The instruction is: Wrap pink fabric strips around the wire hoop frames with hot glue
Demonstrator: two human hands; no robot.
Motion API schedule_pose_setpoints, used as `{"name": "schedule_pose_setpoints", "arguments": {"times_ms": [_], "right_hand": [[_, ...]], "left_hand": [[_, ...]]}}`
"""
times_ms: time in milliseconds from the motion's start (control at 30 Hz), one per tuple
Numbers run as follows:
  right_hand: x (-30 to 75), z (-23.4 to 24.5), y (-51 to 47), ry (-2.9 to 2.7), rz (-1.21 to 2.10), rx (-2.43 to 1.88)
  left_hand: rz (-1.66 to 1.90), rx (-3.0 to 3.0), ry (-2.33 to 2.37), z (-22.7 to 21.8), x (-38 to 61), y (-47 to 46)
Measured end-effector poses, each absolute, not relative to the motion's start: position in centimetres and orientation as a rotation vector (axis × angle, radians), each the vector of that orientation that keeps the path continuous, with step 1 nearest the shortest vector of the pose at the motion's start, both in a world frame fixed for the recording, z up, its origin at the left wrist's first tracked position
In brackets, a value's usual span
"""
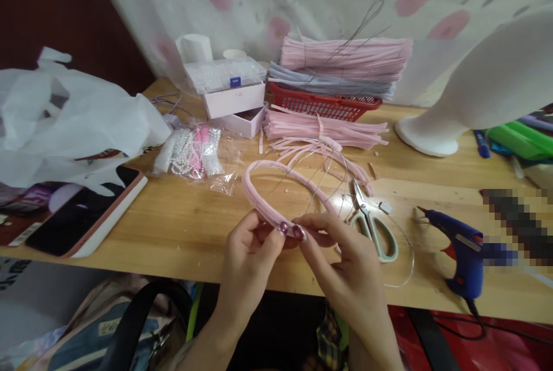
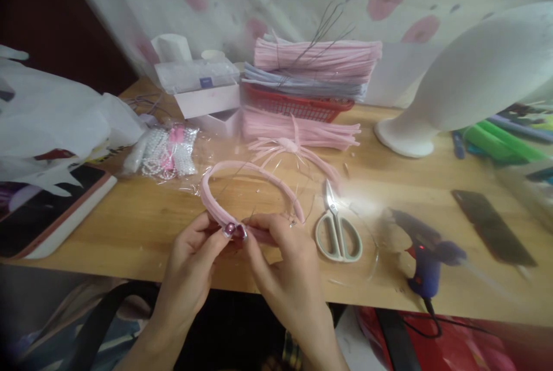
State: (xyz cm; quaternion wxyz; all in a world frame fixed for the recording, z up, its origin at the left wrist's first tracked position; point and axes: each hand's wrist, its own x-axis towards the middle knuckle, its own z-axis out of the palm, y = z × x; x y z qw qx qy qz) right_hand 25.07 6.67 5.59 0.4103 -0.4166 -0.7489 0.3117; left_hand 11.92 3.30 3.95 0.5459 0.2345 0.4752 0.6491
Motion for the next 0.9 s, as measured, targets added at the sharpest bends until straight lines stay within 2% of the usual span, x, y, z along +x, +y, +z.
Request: {"name": "schedule_pose_setpoints", "arguments": {"times_ms": [500, 900], "right_hand": [[25.1, 5.6, 6.8, -1.876, 0.905, -1.047], [24.7, 5.4, 6.6, -1.862, 0.872, -1.057]], "left_hand": [[1.542, 0.510, 1.128, 4.6, 12.1, 3.1], [1.555, 0.566, 1.219, 4.9, 12.3, 3.2]]}}
